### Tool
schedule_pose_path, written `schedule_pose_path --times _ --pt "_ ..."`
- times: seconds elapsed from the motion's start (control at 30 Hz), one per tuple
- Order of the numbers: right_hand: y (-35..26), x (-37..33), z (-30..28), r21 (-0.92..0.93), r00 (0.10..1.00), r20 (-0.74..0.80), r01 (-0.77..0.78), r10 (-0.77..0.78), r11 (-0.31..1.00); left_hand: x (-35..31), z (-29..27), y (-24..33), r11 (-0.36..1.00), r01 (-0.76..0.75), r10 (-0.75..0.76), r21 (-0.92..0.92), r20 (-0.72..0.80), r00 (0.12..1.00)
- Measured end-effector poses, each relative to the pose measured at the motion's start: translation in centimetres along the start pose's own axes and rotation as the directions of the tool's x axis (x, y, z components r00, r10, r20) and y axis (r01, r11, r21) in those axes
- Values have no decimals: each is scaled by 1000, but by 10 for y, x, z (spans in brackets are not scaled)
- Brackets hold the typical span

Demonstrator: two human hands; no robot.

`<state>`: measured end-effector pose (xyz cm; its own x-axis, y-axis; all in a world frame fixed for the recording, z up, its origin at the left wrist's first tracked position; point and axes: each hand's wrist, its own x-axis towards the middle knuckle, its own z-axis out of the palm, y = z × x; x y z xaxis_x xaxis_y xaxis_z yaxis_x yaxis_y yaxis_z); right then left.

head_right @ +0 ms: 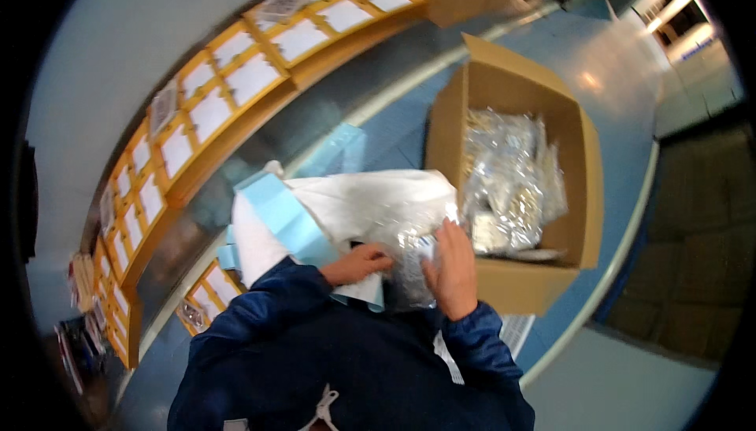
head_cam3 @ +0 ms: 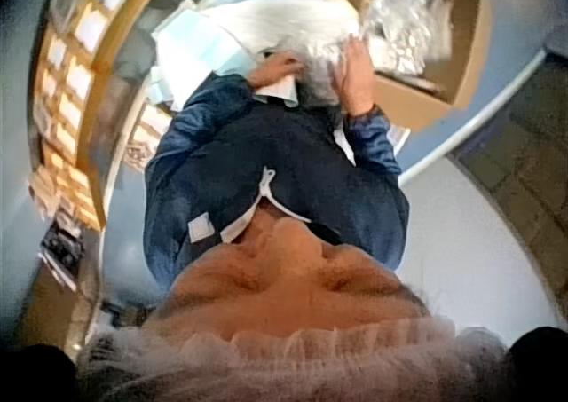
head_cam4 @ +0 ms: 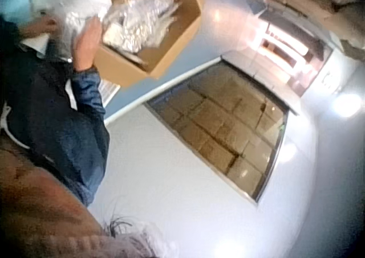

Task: The person repeatedly picks up small plastic-wrapped packages from a cardboard box, checks a printed list, and places the packages into a wooden display rack with multiple compartments. The person handles the packages one at a time and occasionally adjusts the list.

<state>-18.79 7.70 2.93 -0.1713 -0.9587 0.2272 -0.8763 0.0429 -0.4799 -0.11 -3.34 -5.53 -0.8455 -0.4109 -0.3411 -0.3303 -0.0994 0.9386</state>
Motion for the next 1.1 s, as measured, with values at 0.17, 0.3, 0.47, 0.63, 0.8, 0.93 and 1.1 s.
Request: schedule_pose_path --times 0.17,0.3,0.47,0.63,0.8,0.93,1.1 --pt "-32 -16 37 -45 952 250 196 -179 980 1 2 -10 999 4 -5 37 46 999" --pt "-36 -25 45 -24 919 291 286 -267 958 9 11 -38 989 -132 131 -65 -24 991" --pt "-32 -30 22 244 885 346 236 -312 941 6 0 -19 998 -66 66 5 33 997" --pt "-28 -24 24 46 955 237 172 -178 984 16 -1 -40 996 -92 92 -9 -13 996" --pt "-39 -17 22 347 836 383 263 -392 900 14 -6 -39 962 -183 144 -203 -192 971" --pt "-48 13 -11 213 939 230 208 -256 955 0 -36 4 835 -44 -80 -548 -201 976" --pt "-50 35 -21 129 935 219 256 -279 958 -20 -55 42 813 -36 -68 -582 -156 985"
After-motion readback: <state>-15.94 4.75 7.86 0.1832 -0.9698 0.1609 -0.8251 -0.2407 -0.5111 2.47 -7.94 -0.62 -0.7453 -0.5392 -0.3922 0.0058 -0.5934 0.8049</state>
